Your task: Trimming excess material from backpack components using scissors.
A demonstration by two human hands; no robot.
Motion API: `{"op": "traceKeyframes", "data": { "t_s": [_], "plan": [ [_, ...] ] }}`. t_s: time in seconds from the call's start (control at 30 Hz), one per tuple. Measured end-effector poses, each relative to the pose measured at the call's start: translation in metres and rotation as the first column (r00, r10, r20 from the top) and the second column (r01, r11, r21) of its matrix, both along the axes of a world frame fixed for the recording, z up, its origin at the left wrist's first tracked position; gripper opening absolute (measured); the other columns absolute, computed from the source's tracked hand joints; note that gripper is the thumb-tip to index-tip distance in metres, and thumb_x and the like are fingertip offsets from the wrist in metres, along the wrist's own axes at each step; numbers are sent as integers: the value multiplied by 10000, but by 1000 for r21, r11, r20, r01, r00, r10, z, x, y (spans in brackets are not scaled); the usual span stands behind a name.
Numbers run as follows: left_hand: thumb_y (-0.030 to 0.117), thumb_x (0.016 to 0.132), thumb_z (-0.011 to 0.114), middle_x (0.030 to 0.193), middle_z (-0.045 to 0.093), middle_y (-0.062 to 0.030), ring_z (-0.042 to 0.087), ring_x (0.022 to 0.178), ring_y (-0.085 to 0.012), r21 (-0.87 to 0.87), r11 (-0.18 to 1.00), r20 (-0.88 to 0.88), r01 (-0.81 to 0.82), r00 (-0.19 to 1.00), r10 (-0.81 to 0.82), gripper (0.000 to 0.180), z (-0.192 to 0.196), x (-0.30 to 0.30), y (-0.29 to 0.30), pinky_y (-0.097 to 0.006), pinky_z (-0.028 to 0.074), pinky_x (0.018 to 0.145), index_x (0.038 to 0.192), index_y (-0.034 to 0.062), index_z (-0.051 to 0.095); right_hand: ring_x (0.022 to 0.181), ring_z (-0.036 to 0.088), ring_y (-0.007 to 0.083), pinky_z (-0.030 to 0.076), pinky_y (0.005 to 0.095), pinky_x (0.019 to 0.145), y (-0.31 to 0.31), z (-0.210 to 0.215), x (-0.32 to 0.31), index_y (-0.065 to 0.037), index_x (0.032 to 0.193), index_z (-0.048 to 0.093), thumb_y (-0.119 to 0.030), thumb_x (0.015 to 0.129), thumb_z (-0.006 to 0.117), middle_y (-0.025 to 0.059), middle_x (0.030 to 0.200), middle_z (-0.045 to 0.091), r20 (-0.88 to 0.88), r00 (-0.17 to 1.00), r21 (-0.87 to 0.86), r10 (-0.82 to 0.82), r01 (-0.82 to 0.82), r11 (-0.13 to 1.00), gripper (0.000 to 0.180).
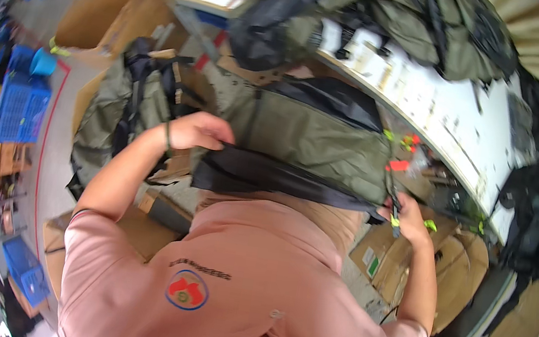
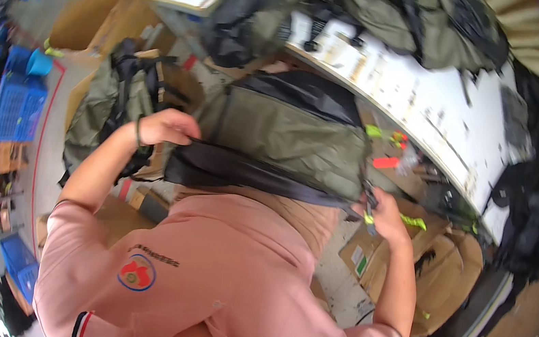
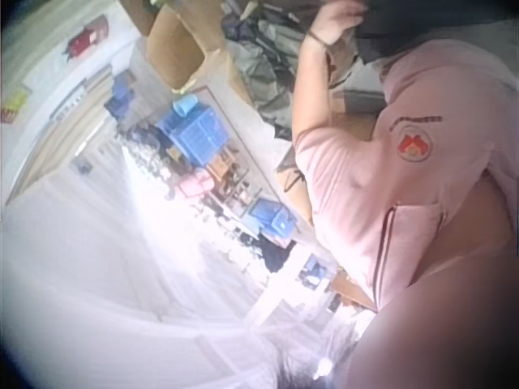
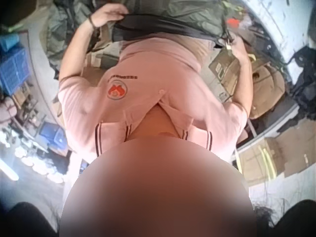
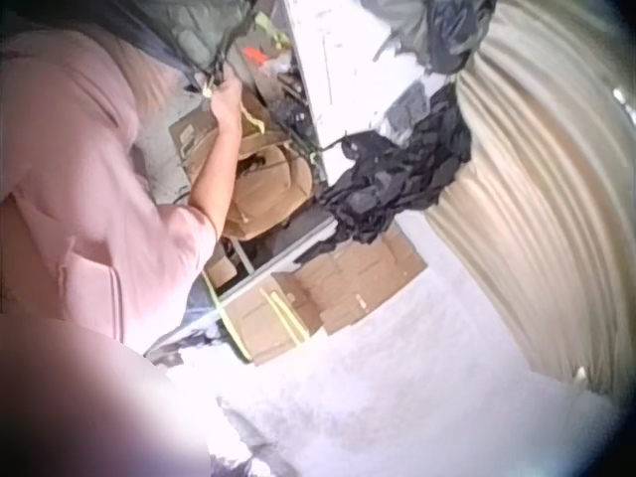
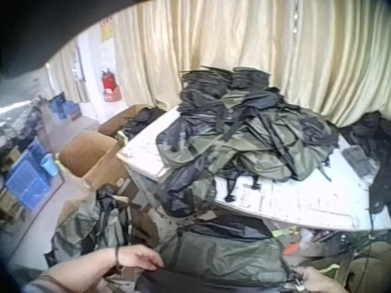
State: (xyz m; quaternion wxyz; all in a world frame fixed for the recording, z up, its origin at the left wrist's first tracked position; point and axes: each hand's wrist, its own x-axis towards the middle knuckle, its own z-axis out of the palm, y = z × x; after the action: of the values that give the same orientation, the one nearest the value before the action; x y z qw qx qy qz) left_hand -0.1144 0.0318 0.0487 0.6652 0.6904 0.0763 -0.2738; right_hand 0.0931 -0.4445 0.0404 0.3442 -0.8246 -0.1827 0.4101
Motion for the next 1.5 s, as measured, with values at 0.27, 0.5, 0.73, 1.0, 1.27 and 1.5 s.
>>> {"op": "traceKeyframes", "data": {
  "t_s": [0.27, 0.5, 0.73, 1.0, 1.27, 1.5],
  "plan": [
    [225, 773, 712, 939, 586, -128, 565, 893, -322, 521, 852, 656, -61, 667, -354, 291, 13, 70, -78, -380, 455, 783, 962, 45, 581, 667, 460, 32, 395, 207, 599, 20, 30, -10, -51, 824, 570, -49, 768, 745, -60, 722, 531, -227, 974, 160, 27, 10, 987, 184],
    [174, 780, 711, 941, 603, -106, 580, 900, -285, 349, 908, 659, 233, 628, -414, 286, -10, 120, -217, -363, 458, 790, 1005, 41, 596, 664, 472, 31, 399, 202, 602, 11, 41, -20, -45, 809, 569, -42, 770, 738, -57, 708, 541, -266, 963, 209, -34, 92, 974, 174],
    [70, 816, 679, 858, 632, -27, 568, 770, -54, -287, 845, 151, 451, 893, -425, 224, -36, 126, -223, -214, 456, 684, 1012, -21, 619, 649, 432, 31, 365, 217, 572, 7, 46, -29, -55, 794, 558, -81, 764, 760, -75, 682, 490, -201, 979, 150, -11, 42, 988, 206],
    [98, 807, 694, 862, 632, -17, 560, 754, -56, -258, 877, 175, 406, 912, -371, 254, -43, 121, -223, -208, 449, 674, 1018, -24, 623, 687, 556, 348, 431, 391, 629, -4, 77, -23, -47, 748, 528, -331, 597, 842, 132, 706, 584, 439, 827, -219, 351, -280, 935, 449],
    [98, 812, 682, 829, 634, -4, 538, 699, -37, -299, 856, 149, 422, 906, -395, 217, -36, 119, -221, -204, 436, 621, 1001, -1, 643, 732, 582, 357, 446, 431, 698, -12, 89, -23, -53, 759, 565, -360, 600, 815, 144, 696, 591, 472, 720, -396, 509, -343, 852, 426],
    [90, 816, 676, 831, 636, -6, 543, 695, -40, -275, 858, 154, 434, 901, -406, 210, -37, 117, -222, -207, 442, 619, 1001, -3, 642, 733, 593, 367, 457, 438, 695, -7, 88, -24, -46, 748, 574, -359, 609, 801, 158, 668, 597, 446, 738, -378, 507, -358, 854, 411]
  ]
}}
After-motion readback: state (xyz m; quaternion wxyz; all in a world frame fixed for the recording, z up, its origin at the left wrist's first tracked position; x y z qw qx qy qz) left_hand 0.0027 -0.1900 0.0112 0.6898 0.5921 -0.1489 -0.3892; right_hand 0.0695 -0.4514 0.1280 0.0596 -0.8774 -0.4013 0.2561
